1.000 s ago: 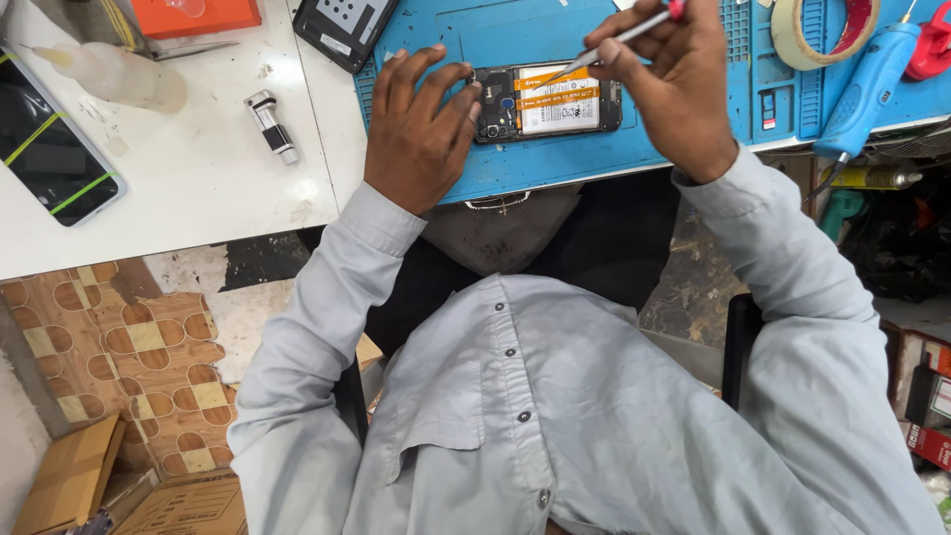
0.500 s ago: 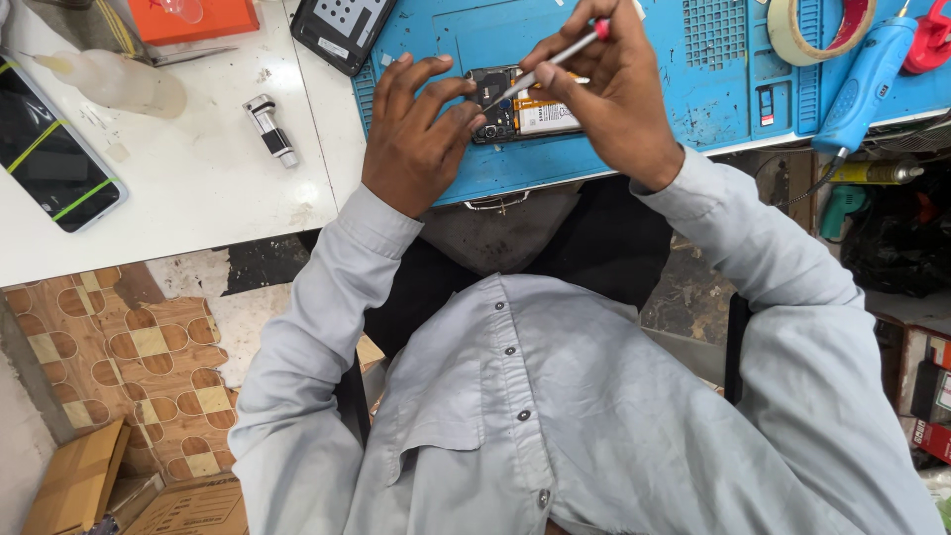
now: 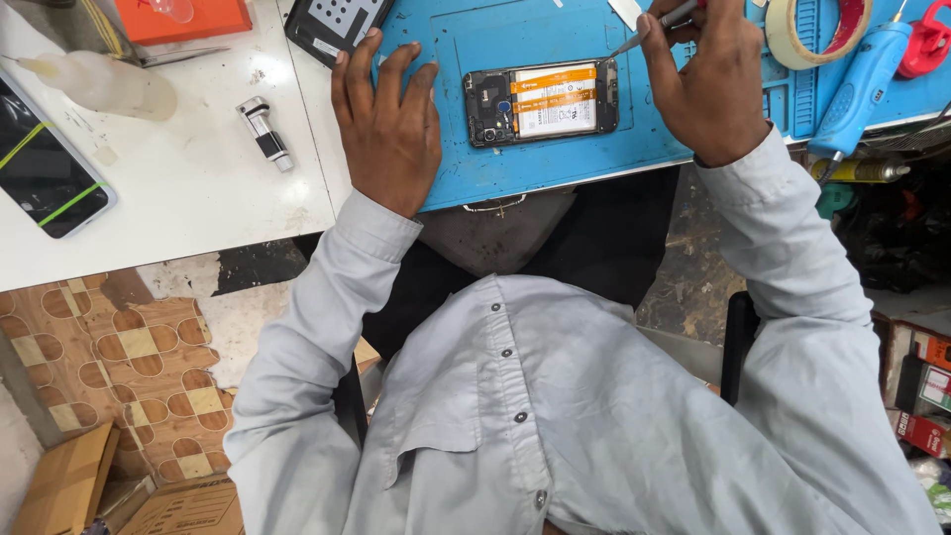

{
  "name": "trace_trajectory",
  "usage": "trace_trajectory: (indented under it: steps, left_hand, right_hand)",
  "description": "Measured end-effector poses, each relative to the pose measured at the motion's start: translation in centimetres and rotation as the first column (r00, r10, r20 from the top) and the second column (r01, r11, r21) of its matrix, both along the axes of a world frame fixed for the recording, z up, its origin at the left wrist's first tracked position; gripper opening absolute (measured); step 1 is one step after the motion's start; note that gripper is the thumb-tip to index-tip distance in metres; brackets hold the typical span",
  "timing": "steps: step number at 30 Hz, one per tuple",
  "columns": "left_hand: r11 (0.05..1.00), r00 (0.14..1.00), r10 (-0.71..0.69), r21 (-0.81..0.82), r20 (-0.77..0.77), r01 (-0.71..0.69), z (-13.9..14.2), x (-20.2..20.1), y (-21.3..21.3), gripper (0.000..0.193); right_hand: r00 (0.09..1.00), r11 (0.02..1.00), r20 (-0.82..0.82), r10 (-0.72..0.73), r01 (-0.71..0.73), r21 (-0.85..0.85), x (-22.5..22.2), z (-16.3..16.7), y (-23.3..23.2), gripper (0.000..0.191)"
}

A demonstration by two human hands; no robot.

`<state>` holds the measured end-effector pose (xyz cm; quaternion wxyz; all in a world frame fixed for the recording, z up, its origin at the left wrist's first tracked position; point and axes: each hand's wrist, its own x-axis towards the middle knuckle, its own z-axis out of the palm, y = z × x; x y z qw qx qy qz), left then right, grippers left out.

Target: The person uses a screwdriver to remove screws from the back of a disassembled mobile phone placed on a blue work mat. The person repeatedly unscrews and removes screws from multiple locations on the phone chassis, placing them on the mat.

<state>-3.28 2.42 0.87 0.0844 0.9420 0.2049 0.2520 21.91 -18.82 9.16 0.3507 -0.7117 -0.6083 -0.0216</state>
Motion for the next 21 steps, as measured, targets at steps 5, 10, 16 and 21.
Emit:
trace_trajectory:
  steps: [5,10,16,21]
  left_hand:
    - [0.972,0.971,-0.224,-0.096,-0.083,0.216,0.9,0.7,-0.1,0.049]
    - [0.923,0.909,-0.374,-0.169,-0.183,0.346,1.7,1.2,-0.4,0.087]
    - [0.929,0.91,-0.365,-0.148,-0.199,0.34,1.8,1.2,-0.3,0.085]
    - [0.925,0.908,-0.371,-0.159,-0.196,0.344,1.6,1.3,-0.2,0.083]
  right_hand:
    - [1.0,1.0,0.019,0.009,-0.009,-0.018,0.2,0.1,0.1,0.026]
    - [0.997,0.997,0.059,0.056,-0.053,-0.051,0.2,0.3,0.4,0.028]
    - [0.984,0.985,0.099,0.148,-0.137,-0.103,-0.2,1.6,0.8,0.027]
    - [0.993,0.983,0.098,0.069,-0.051,-0.174,0.1,1.5,0.2,0.024]
